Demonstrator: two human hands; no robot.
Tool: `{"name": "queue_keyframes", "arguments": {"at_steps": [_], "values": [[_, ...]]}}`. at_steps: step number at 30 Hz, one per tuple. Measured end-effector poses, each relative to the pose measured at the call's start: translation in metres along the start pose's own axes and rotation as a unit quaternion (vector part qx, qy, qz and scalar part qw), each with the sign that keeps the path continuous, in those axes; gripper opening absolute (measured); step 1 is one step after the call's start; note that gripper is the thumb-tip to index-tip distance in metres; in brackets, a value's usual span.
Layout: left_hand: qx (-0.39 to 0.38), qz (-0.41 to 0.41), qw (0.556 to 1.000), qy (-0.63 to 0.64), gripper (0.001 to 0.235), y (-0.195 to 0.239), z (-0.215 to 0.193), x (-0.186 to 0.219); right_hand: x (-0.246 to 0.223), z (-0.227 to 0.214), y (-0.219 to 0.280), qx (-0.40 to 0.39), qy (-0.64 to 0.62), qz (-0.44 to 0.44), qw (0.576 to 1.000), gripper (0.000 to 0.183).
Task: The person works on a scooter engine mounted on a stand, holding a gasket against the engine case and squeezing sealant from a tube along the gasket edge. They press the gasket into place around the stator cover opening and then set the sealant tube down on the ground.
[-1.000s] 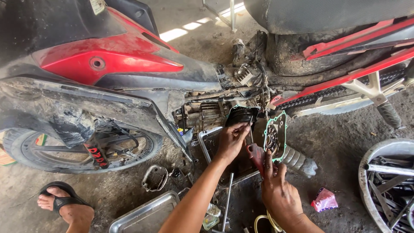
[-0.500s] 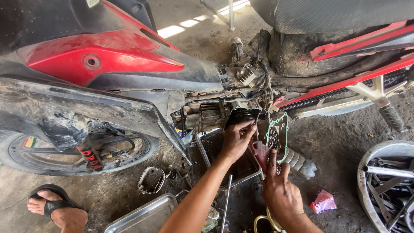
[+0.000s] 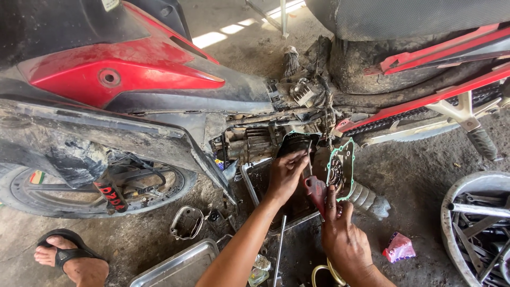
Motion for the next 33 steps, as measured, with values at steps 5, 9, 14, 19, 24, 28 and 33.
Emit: {"name": "queue_keyframes", "arguments": {"at_steps": [5,9,14,19,24,28,33], "values": [[-0.012,-0.026,0.999,0.020,0.040,0.026,-0.016,0.005,0.002,0.003,0.019,-0.036,-0.011,-0.017,0.999,0.078],[-0.011,-0.035,0.999,-0.025,0.033,0.051,-0.028,-0.026,0.032,0.021,0.036,-0.120,-0.134,-0.031,0.983,0.072],[0.070,0.002,0.989,-0.128,0.033,0.060,-0.034,-0.042,0.077,-0.055,0.006,-0.205,-0.404,0.056,0.890,0.069],[0.081,0.055,0.965,-0.245,0.063,0.050,-0.028,-0.037,0.089,-0.096,-0.031,-0.277,-0.511,0.171,0.795,0.034],[0.050,0.059,0.968,-0.240,0.072,0.051,-0.025,-0.031,0.110,-0.072,-0.049,-0.280,-0.563,0.145,0.764,0.039],[0.035,0.036,0.971,-0.236,0.074,0.052,-0.024,-0.026,0.100,-0.096,-0.055,-0.279,-0.490,0.144,0.813,0.035],[0.036,0.022,0.971,-0.234,0.074,0.056,-0.026,-0.024,0.100,-0.102,-0.051,-0.265,-0.483,0.146,0.822,0.030]]}}
Point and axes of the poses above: each hand's wrist, its own y-axis away from the middle knuckle, its own z-axis out of the palm, x = y × z, the point moved 1 cm from there along -y, towards the middle knuckle, and after that the axes turned 5 degrees about -z, right-handed, at the moved point
